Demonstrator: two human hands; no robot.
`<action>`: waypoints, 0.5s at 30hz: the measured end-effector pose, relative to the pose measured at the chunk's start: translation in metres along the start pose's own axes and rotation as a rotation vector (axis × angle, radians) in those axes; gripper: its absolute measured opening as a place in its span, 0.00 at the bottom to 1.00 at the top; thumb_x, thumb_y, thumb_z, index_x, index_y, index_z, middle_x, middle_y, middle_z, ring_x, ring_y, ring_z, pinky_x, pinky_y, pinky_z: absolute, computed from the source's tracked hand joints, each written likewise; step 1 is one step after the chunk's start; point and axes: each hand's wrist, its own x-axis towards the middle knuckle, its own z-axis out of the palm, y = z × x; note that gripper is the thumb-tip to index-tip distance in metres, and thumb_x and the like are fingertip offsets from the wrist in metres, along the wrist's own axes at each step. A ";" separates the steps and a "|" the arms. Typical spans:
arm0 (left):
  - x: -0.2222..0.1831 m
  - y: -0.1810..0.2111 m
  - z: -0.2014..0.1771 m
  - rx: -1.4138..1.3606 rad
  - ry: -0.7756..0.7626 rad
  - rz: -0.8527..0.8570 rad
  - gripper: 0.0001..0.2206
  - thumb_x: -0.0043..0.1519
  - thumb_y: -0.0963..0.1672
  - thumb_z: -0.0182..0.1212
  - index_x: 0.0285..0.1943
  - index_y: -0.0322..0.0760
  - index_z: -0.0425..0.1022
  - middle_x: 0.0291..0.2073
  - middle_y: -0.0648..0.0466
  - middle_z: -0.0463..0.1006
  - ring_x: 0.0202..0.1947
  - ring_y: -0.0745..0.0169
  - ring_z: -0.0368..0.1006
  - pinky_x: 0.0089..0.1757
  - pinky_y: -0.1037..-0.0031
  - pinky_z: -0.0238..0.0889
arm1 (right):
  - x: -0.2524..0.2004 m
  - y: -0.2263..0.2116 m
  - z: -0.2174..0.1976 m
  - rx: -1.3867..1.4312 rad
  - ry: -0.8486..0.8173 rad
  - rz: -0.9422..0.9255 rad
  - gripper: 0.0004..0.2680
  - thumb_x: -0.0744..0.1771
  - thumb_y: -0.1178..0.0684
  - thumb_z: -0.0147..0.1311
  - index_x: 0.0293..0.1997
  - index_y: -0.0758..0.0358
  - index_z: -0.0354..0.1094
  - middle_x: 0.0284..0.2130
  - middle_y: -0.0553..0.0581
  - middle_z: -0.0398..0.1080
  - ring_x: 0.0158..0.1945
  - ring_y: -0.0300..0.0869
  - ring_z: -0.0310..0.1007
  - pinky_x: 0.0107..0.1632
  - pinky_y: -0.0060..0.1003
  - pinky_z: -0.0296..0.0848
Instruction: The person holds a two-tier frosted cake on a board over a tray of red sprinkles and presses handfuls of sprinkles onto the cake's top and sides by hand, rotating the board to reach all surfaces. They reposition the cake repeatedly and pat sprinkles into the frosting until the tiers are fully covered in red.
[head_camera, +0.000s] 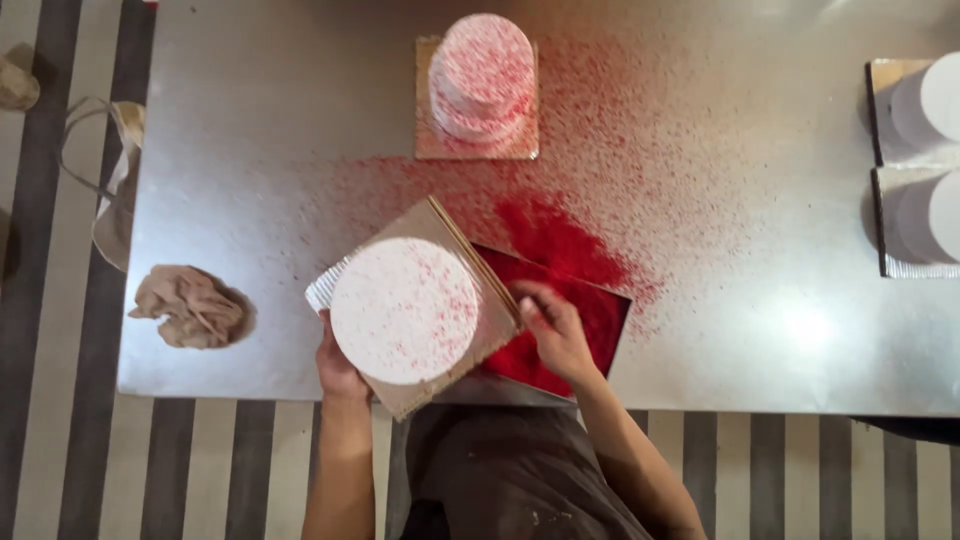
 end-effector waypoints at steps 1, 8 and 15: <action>-0.006 -0.007 0.004 0.006 0.009 0.001 0.31 0.72 0.56 0.41 0.77 0.32 0.57 0.71 0.43 0.65 0.69 0.42 0.62 0.65 0.52 0.57 | -0.007 -0.002 -0.004 0.007 -0.005 0.006 0.12 0.72 0.56 0.51 0.64 0.65 0.70 0.45 0.57 0.77 0.48 0.40 0.72 0.55 0.35 0.72; -0.023 -0.036 0.047 0.012 0.068 0.186 0.31 0.71 0.56 0.37 0.77 0.35 0.58 0.73 0.46 0.64 0.71 0.44 0.62 0.67 0.52 0.54 | 0.000 0.040 0.012 -0.772 -0.090 -0.634 0.21 0.61 0.58 0.60 0.62 0.64 0.66 0.67 0.74 0.52 0.69 0.69 0.52 0.66 0.59 0.57; -0.015 -0.069 0.049 0.017 0.069 0.216 0.31 0.72 0.57 0.34 0.77 0.34 0.58 0.73 0.45 0.65 0.72 0.45 0.61 0.68 0.53 0.55 | 0.009 0.063 -0.051 -0.572 -0.138 -0.375 0.26 0.53 0.67 0.55 0.58 0.70 0.68 0.58 0.76 0.64 0.64 0.66 0.61 0.66 0.53 0.63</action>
